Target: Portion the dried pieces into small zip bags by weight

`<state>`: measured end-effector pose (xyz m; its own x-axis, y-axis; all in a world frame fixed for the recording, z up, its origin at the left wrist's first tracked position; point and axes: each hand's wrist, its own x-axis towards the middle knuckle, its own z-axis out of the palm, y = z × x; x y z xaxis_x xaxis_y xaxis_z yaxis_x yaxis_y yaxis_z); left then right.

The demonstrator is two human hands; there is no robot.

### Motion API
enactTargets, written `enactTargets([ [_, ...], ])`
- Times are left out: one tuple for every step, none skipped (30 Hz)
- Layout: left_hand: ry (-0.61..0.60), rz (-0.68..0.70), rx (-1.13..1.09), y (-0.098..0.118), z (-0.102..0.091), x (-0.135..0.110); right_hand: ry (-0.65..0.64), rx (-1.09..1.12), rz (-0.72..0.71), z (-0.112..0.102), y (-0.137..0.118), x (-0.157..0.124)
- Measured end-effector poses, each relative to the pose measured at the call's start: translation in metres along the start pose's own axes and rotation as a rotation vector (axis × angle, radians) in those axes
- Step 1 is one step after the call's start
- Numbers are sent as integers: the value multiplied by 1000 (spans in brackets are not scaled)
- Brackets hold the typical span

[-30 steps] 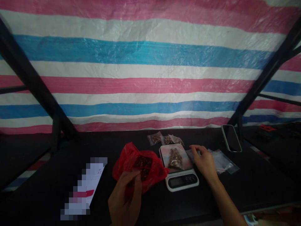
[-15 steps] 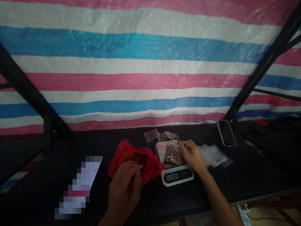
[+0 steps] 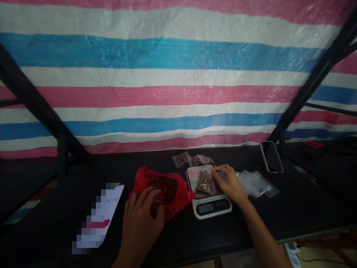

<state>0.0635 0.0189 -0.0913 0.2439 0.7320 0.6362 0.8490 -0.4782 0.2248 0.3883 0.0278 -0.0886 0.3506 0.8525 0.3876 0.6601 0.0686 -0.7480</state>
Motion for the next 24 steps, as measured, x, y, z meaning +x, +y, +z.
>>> enactTargets([
  [-10,-7,-13,1,-2,-1,-6,24,8,-1,-3,0],
  [-18,-18,-27,2,-3,-1,-16,69,22,-2,-6,-1],
  [-23,-29,-43,2,-5,-1,-29,139,45,-3,-11,-1],
  [-25,-38,-60,2,-6,-2,-44,228,74,-4,-16,-2],
  [-26,-43,-79,1,-7,-2,-60,327,104,-5,-23,-3],
  [-25,-45,-102,1,-8,-3,-71,422,130,-6,-30,-4],
  [-21,-46,-127,0,-9,-3,-76,497,143,-7,-38,-4],
  [-13,-49,-157,0,-10,-3,-70,542,140,-8,-47,-4],
  [-2,-55,-193,0,-11,-3,-56,570,125,-8,-56,-4],
  [14,-68,-238,1,-12,-3,-40,589,106,-8,-66,-4],
  [33,-87,-293,2,-13,-3,-26,609,87,-7,-76,-3],
  [54,-111,-358,5,-15,-3,-17,633,72,-5,-87,-4],
  [73,-140,-432,8,-17,-2,-23,658,60,-2,-98,-5],
  [86,-174,-508,11,-18,-1,-44,679,51,3,-108,-7],
  [91,-217,-584,14,-20,0,-75,696,46,10,-118,-10],
  [85,-271,-657,18,-21,2,-114,707,48,18,-128,-15],
  [72,-335,-726,21,-21,3,-152,712,56,27,-135,-20],
  [56,-407,-794,24,-21,4,-180,714,75,37,-141,-26],
  [36,-484,-861,27,-21,5,-203,711,100,47,-145,-33],
  [12,-564,-928,29,-20,6,-220,705,125,57,-147,-38],
  [-15,-643,-991,30,-18,7,-231,700,151,66,-148,-43],
  [-44,-720,-1046,31,-16,7,-238,695,173,73,-146,-47],
  [-71,-793,-1090,31,-14,7,-236,689,192,78,-144,-50],
  [-94,-859,-1121,31,-13,7,-228,683,206,81,-141,-52],
])
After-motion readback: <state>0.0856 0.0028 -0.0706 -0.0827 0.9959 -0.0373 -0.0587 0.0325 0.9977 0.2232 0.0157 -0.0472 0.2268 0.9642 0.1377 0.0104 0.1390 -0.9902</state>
